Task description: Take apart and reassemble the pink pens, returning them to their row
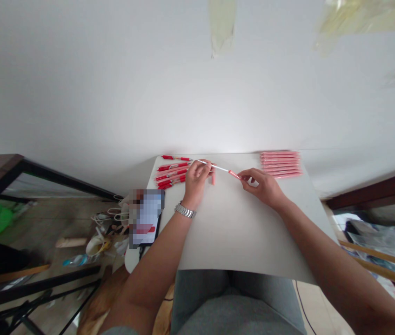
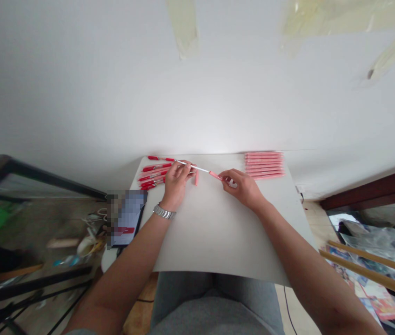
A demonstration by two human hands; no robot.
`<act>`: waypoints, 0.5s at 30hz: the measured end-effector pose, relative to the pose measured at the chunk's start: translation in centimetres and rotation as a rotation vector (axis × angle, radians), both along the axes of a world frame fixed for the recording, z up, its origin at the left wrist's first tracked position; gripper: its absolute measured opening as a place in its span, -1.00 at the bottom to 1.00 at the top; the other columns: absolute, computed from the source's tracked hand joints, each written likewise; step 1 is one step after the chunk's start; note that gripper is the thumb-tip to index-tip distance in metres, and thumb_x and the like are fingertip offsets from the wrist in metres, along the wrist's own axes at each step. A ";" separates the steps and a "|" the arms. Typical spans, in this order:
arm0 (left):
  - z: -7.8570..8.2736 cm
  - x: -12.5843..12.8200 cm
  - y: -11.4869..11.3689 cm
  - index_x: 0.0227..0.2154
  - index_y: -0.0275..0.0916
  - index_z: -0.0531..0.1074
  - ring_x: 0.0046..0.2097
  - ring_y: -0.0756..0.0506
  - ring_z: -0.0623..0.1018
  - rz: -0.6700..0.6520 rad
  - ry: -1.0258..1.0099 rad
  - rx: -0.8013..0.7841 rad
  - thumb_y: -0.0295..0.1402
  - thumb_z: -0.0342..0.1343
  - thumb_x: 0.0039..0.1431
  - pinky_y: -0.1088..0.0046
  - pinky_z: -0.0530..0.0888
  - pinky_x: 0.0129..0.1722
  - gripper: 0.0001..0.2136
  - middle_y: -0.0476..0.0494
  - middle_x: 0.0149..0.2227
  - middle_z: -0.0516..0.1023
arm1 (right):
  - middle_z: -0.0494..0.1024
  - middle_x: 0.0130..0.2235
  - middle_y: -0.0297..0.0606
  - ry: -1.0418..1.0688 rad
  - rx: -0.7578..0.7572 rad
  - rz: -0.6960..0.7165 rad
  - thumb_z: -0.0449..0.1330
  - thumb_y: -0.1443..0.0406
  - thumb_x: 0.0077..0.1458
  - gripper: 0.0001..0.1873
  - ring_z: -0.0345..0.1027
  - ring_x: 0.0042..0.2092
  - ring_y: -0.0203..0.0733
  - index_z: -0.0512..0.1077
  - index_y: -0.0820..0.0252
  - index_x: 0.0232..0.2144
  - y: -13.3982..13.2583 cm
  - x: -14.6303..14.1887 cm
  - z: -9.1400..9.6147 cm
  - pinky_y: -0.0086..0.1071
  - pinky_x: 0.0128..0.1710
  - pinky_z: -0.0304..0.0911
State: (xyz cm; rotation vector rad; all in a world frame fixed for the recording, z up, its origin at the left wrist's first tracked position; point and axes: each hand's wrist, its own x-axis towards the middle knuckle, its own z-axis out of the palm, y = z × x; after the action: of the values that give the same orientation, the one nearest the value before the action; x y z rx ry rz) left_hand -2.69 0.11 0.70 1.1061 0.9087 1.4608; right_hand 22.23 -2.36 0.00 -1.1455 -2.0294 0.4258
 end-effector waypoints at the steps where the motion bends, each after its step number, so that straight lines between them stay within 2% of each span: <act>1: 0.0 0.0 0.0 -0.21 -0.20 0.52 -0.16 -0.03 0.63 -0.001 0.007 0.002 -0.12 0.36 0.21 0.43 0.61 -0.12 -0.73 -0.14 -0.16 0.63 | 0.63 -0.25 -0.28 0.000 0.002 0.002 0.21 0.30 0.27 -0.79 0.51 -0.30 -0.22 0.55 0.06 -0.06 0.0 0.0 0.0 -0.36 -0.29 0.43; 8: 0.1 0.3 -0.3 -0.22 -0.21 0.51 -0.29 -0.03 0.61 -0.067 0.056 0.028 -0.07 0.35 0.19 0.50 0.53 -0.43 -0.69 -0.15 -0.21 0.64 | 0.62 -0.27 -0.27 0.000 0.019 0.020 0.20 0.30 0.27 -0.80 0.50 -0.32 -0.22 0.55 0.06 -0.07 0.1 0.0 0.1 -0.36 -0.31 0.43; 15: 0.0 0.4 -0.4 -0.21 -0.22 0.55 -0.22 -0.06 0.64 -0.110 0.105 0.008 -0.09 0.36 0.19 0.49 0.54 -0.35 -0.70 -0.17 -0.17 0.66 | 0.61 -0.25 -0.28 0.014 0.018 0.038 0.19 0.30 0.29 -0.79 0.50 -0.29 -0.23 0.55 0.06 -0.06 -0.1 -0.2 0.2 -0.36 -0.28 0.43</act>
State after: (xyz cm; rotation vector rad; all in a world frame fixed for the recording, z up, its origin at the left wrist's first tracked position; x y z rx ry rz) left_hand -2.26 -0.33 0.65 1.2287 0.9013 1.3276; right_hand 22.07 -2.42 0.19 -1.0921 -2.0419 0.4328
